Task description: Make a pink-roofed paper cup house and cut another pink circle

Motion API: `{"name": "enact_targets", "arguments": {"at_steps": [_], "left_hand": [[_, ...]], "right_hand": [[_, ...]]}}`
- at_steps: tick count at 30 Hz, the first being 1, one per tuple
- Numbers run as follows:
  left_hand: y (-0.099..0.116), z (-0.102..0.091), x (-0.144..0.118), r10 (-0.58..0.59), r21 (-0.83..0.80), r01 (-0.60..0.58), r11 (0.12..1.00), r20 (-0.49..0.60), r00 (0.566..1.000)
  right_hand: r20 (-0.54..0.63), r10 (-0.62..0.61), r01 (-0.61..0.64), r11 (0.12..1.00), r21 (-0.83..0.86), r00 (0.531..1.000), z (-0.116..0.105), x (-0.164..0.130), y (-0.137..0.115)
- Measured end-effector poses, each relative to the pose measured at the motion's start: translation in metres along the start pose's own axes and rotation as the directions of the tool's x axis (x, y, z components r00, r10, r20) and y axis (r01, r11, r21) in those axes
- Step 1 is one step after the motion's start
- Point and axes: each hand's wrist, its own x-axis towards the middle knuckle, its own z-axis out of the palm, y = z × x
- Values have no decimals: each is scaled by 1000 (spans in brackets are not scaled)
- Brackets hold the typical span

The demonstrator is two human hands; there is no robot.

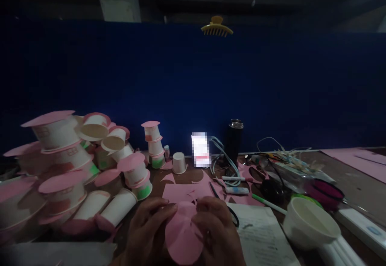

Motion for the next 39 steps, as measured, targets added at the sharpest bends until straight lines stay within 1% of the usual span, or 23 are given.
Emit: {"name": "enact_targets", "arguments": {"at_steps": [2, 6, 9, 13, 15, 19, 21, 22, 23, 24, 25, 26, 27, 28, 29, 30, 32, 33, 35, 36, 37, 38, 39], "left_hand": [[1, 1, -1, -17, 13, 17, 1000, -11, 1000], [-1, 3, -3, -26, 36, 28, 999, -78, 997], [0, 1, -3, 6, 24, -4, 1000, -105, 994], [2, -3, -2, 76, -26, -76, 997, -9, 997], [2, -3, -1, 79, -52, -78, 996, 15, 997], [1, 3, -1, 42, -64, -41, 997, 13, 999], [-1, 7, -1, -14, -64, 17, 998, 51, 999], [-2, 8, 0, -60, -73, 67, 995, 94, 994], [-4, 10, 0, -138, -80, 151, 985, 144, 980], [-5, 11, 1, -245, -80, 264, 961, 195, 950], [-8, 13, 2, -373, -71, 399, 914, 238, 897], [-10, 15, 3, -504, -56, 535, 843, 263, 823], [-13, 16, 4, -621, -37, 652, 757, 271, 736], [-16, 18, 5, -708, -30, 740, 672, 267, 654], [-20, 19, 5, -760, -44, 795, 606, 262, 594], [-23, 21, 5, -784, -74, 822, 564, 266, 561], [-30, 24, 4, -795, -127, 840, 527, 277, 540], [-33, 24, 2, -796, -128, 843, 523, 279, 537], [-37, 25, 0, -795, -55, 831, 553, 264, 547], [-38, 24, -1, -786, 6, 811, 584, 254, 564], [-39, 23, -1, -769, 73, 779, 622, 245, 591], [-38, 22, -1, -742, 139, 735, 664, 239, 626], [-37, 21, -1, -713, 204, 684, 701, 235, 661]], "right_hand": [[-3, -65, 65, 998, -8, 998, -4, -2, -2], [-14, -94, 95, 996, 5, 995, -9, -4, -3], [-35, -116, 115, 993, -20, 993, -10, -4, -2], [-9, -96, 95, 994, -47, 995, -9, -3, -2], [1, -77, 77, 995, -57, 997, -7, -2, -2], [46, -80, 85, 991, -107, 996, 1, 0, 4], [65, -34, 44, 986, -161, 997, 6, 0, 7], [56, 18, -7, 983, -185, 998, 9, 0, 9], [35, 82, -73, 978, -198, 996, 10, 0, 10], [2, 158, -154, 968, -197, 987, 11, 1, 10], [-34, 239, -241, 953, -182, 971, 11, 3, 11], [-67, 318, -325, 933, -155, 946, 9, 5, 12], [-100, 395, -405, 906, -120, 913, 6, 8, 13], [-122, 462, -473, 877, -82, 878, 2, 12, 15], [-139, 515, -524, 850, -44, 846, -3, 16, 17], [-164, 565, -575, 818, -19, 808, -9, 20, 20], [-207, 628, -639, 769, 12, 751, -21, 27, 26], [-236, 633, -647, 762, 22, 737, -26, 31, 30], [-296, 619, -643, 765, 21, 727, -36, 35, 36], [-321, 603, -636, 771, 3, 730, -39, 37, 39], [-336, 584, -628, 778, -30, 739, -41, 38, 42], [-327, 562, -617, 783, -86, 760, -42, 38, 44], [-293, 545, -602, 783, -158, 786, -42, 38, 48]]}}
